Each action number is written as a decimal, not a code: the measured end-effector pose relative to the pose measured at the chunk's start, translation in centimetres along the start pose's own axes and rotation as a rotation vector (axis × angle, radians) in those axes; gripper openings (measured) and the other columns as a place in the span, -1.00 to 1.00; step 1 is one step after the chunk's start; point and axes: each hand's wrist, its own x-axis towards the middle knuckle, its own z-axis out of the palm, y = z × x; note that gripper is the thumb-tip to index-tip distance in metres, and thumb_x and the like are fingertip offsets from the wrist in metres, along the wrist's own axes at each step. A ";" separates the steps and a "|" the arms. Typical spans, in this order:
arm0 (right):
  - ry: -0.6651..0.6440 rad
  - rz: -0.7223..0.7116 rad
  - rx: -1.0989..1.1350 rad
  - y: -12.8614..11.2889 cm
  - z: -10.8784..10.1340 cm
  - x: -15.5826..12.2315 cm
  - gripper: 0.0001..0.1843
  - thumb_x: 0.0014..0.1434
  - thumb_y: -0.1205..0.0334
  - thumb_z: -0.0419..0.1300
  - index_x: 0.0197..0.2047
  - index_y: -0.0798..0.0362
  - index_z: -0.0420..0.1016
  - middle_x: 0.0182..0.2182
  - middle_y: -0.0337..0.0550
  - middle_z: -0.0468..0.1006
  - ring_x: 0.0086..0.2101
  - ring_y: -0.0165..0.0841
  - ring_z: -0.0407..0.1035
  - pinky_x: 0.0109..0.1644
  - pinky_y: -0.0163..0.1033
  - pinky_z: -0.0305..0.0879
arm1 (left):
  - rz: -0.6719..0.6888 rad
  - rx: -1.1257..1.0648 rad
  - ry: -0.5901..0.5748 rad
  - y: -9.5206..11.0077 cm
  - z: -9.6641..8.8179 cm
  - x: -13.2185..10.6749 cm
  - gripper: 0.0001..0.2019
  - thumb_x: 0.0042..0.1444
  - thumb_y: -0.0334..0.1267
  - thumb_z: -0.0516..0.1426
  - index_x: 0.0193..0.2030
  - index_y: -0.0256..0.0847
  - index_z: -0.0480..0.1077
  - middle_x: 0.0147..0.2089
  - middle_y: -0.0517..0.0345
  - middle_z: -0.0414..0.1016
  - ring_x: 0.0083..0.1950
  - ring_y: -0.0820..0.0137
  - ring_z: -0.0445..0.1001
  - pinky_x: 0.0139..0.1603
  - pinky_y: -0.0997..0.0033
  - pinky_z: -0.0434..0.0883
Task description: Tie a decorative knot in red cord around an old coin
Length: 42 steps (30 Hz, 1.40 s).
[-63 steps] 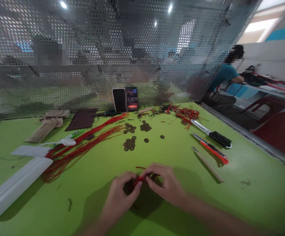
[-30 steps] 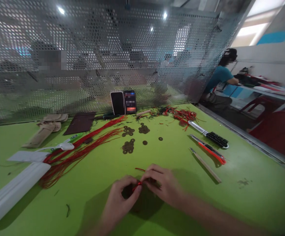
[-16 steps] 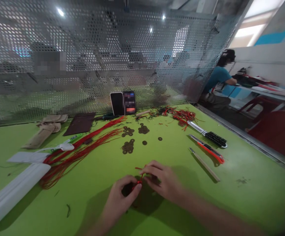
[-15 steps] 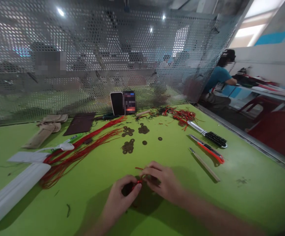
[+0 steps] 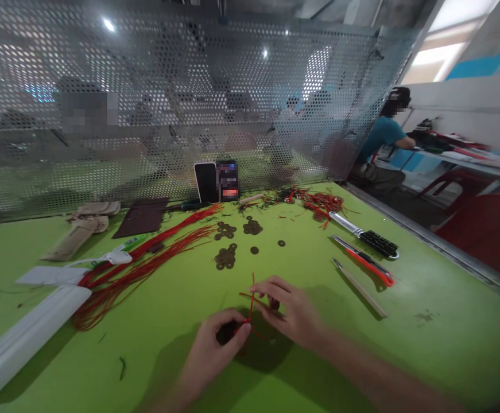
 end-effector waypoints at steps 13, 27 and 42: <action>0.099 -0.074 -0.018 0.5 0.2 -0.1 -0.88 0.18 0.35 0.12 -0.24 0.09 0.48 -0.36 -0.12 0.51 -0.43 -0.43 0.39 -0.39 -0.35 0.37 | 0.029 0.041 -0.047 -0.4 0.1 0.0 -0.75 0.08 -0.08 0.09 -0.40 -0.24 0.42 -0.44 0.12 0.42 -0.40 0.38 0.36 -0.40 0.44 0.27; -0.075 -0.216 -0.137 0.1 -0.1 -0.1 -0.81 0.18 0.32 0.12 -0.13 0.00 0.46 -0.31 -0.16 0.51 -0.38 -0.41 0.37 -0.35 -0.32 0.32 | -0.036 -0.019 -0.011 0.3 -0.1 0.0 -0.74 0.05 -0.06 0.10 -0.42 -0.23 0.42 -0.43 0.13 0.44 -0.35 0.36 0.37 -0.34 0.43 0.28; 0.078 -0.075 -0.027 0.3 -0.4 0.0 -0.88 0.22 0.33 0.08 -0.22 0.09 0.45 -0.34 -0.13 0.49 -0.38 -0.43 0.36 -0.34 -0.36 0.30 | 0.021 0.063 -0.113 0.3 -0.1 0.0 -0.73 0.07 -0.05 0.09 -0.37 -0.22 0.44 -0.39 0.10 0.45 -0.35 0.36 0.39 -0.35 0.43 0.31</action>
